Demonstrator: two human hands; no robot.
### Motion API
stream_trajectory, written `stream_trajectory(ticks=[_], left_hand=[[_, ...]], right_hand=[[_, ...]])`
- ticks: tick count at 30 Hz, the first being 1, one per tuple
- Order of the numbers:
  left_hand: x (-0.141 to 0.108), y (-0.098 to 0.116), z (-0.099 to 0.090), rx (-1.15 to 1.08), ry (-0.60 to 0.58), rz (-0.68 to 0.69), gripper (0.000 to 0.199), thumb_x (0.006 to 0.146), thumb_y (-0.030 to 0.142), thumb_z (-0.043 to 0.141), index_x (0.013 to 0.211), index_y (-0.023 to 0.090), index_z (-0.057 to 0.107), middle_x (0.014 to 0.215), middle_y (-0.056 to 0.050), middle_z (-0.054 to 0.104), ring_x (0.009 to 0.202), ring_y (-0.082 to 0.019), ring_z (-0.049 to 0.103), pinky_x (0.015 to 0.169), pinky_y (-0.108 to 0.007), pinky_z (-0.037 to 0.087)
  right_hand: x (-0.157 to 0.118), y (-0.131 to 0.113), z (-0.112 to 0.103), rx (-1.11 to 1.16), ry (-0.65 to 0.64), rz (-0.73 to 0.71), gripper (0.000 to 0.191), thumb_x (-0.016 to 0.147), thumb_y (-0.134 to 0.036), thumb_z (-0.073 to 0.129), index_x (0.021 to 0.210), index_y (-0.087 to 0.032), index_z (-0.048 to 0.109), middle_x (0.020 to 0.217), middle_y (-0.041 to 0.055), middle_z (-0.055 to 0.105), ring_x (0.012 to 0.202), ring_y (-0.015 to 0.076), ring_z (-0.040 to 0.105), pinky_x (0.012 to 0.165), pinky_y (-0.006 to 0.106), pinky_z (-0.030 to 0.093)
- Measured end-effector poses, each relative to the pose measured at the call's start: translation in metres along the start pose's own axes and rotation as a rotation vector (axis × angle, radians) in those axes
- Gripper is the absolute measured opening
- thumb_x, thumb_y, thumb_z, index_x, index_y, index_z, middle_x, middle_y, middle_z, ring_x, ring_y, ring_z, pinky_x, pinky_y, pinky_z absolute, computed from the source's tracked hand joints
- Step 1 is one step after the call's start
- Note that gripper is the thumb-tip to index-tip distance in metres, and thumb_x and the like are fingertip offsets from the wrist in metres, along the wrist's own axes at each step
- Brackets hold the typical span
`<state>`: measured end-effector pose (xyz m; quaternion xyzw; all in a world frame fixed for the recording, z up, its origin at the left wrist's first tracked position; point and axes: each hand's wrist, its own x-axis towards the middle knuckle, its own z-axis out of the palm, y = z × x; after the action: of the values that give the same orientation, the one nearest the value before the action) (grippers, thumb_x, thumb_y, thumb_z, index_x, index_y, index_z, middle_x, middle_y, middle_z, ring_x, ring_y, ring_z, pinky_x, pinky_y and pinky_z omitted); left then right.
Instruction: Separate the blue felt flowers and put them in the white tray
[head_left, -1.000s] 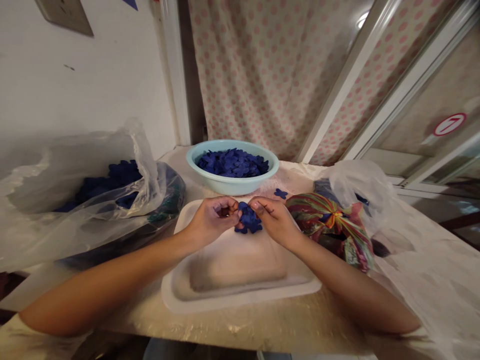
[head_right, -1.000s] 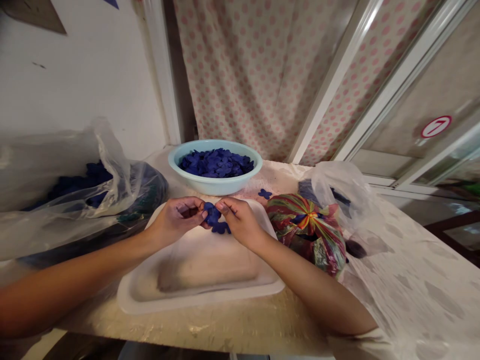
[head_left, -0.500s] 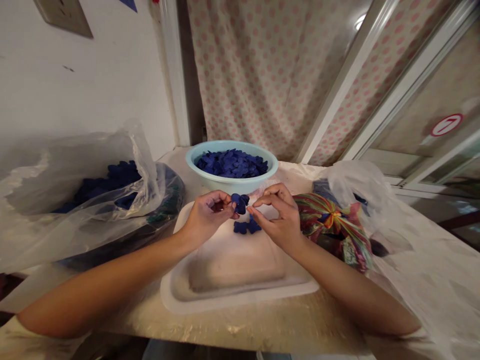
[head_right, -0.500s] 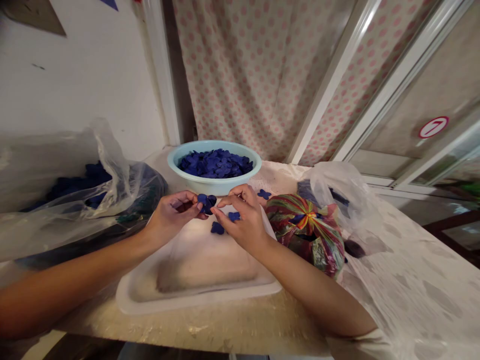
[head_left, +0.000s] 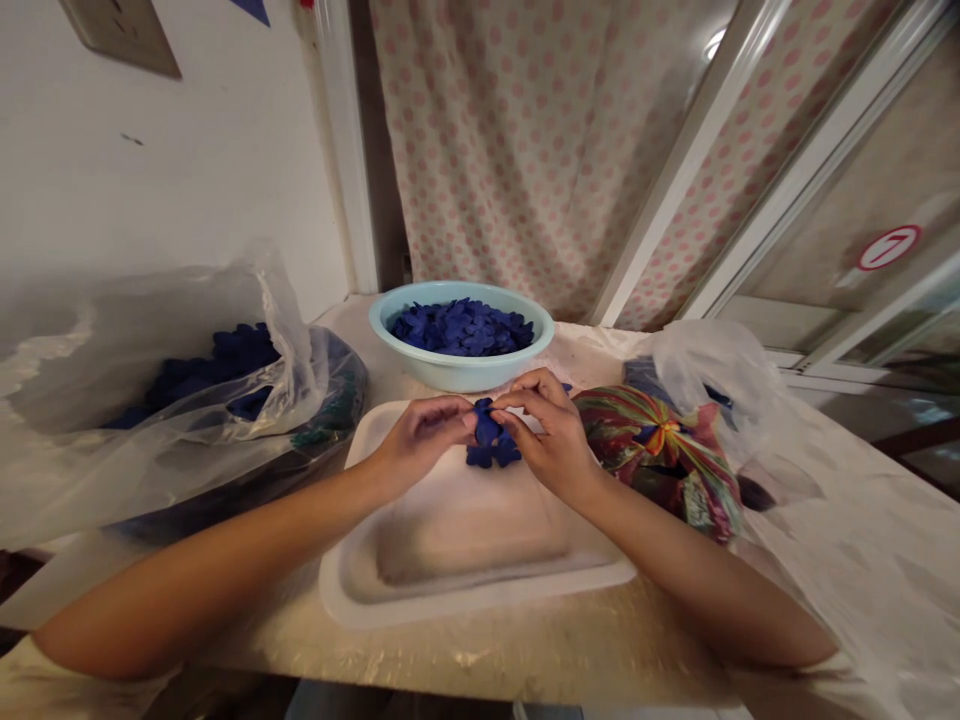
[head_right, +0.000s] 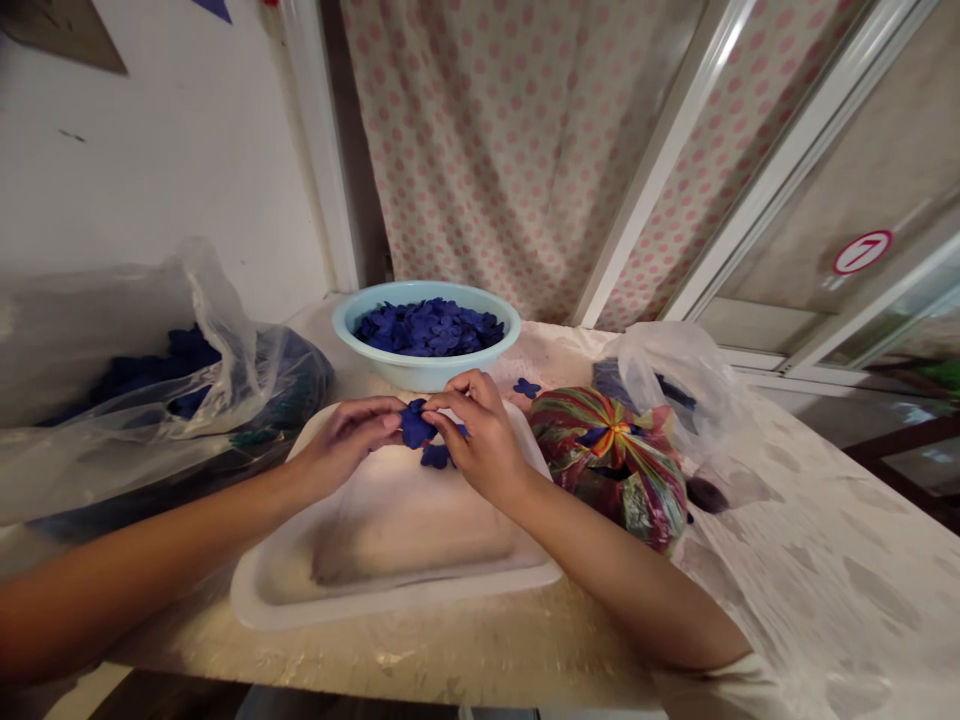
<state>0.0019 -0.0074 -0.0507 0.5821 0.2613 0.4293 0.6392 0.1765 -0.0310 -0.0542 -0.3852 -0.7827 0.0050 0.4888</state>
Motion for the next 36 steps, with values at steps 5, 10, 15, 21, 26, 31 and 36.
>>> stream_trajectory(ticks=[5, 10, 15, 21, 26, 31, 36], left_hand=[[0.002, -0.002, -0.001, -0.174, -0.036, -0.141, 0.026, 0.068, 0.035, 0.066, 0.072, 0.009, 0.066, 0.061, -0.005, 0.066, 0.058, -0.016, 0.063, 0.068, -0.032, 0.053], [0.002, -0.003, -0.002, -0.144, 0.010, -0.150, 0.017, 0.063, 0.027, 0.070, 0.066, 0.011, 0.066, 0.059, -0.002, 0.066, 0.053, -0.013, 0.061, 0.062, -0.028, 0.052], [0.005, -0.005, -0.003, -0.169, 0.235, -0.076, 0.013, 0.061, 0.023, 0.070, 0.064, 0.012, 0.065, 0.061, -0.001, 0.065, 0.056, -0.012, 0.060, 0.061, -0.026, 0.051], [0.008, -0.004, -0.005, -0.088, 0.289, -0.038, 0.018, 0.066, 0.029, 0.067, 0.066, 0.012, 0.062, 0.063, 0.000, 0.063, 0.056, -0.012, 0.059, 0.061, -0.027, 0.050], [0.002, -0.002, -0.002, 0.391, 0.100, 0.092, 0.023, 0.074, 0.030, 0.057, 0.058, 0.013, 0.059, 0.053, 0.002, 0.053, 0.052, -0.008, 0.050, 0.051, -0.020, 0.040], [-0.001, -0.004, -0.001, 0.583, 0.076, 0.229, 0.023, 0.076, 0.027, 0.051, 0.058, 0.013, 0.055, 0.051, 0.004, 0.046, 0.049, -0.006, 0.039, 0.046, -0.017, 0.031], [0.000, -0.004, -0.002, 0.627, 0.051, 0.264, 0.024, 0.077, 0.027, 0.050, 0.057, 0.014, 0.052, 0.051, 0.004, 0.044, 0.049, -0.006, 0.038, 0.046, -0.017, 0.031]], right_hand=[[0.001, -0.003, -0.001, 0.018, -0.078, -0.048, 0.011, 0.085, -0.015, 0.050, 0.088, -0.020, 0.059, 0.088, 0.0041, 0.047, 0.086, 0.0157, 0.049, 0.077, 0.031, 0.043], [0.002, -0.006, -0.002, 0.000, -0.111, -0.092, 0.008, 0.085, -0.016, 0.051, 0.087, -0.019, 0.058, 0.087, 0.0041, 0.047, 0.085, 0.0162, 0.048, 0.075, 0.031, 0.042], [0.004, -0.011, -0.003, -0.039, -0.177, -0.141, 0.007, 0.084, -0.018, 0.051, 0.084, -0.017, 0.058, 0.086, 0.0051, 0.046, 0.085, 0.0174, 0.046, 0.074, 0.032, 0.041], [0.003, -0.012, -0.004, 0.024, -0.231, -0.151, 0.016, 0.083, -0.023, 0.050, 0.069, -0.017, 0.058, 0.080, 0.0041, 0.049, 0.080, 0.0168, 0.047, 0.073, 0.033, 0.040], [0.001, -0.002, -0.002, -0.016, 0.005, 0.017, 0.013, 0.084, -0.024, 0.052, 0.089, -0.018, 0.062, 0.082, 0.0046, 0.053, 0.084, 0.0179, 0.051, 0.076, 0.034, 0.042], [0.001, 0.001, 0.001, -0.054, -0.013, -0.047, 0.020, 0.082, -0.022, 0.056, 0.101, -0.023, 0.063, 0.095, 0.0052, 0.054, 0.093, 0.0184, 0.052, 0.082, 0.036, 0.045], [0.001, 0.000, 0.001, -0.073, -0.025, -0.052, 0.021, 0.081, -0.021, 0.057, 0.101, -0.023, 0.063, 0.096, 0.0055, 0.056, 0.094, 0.0188, 0.053, 0.083, 0.036, 0.046]])
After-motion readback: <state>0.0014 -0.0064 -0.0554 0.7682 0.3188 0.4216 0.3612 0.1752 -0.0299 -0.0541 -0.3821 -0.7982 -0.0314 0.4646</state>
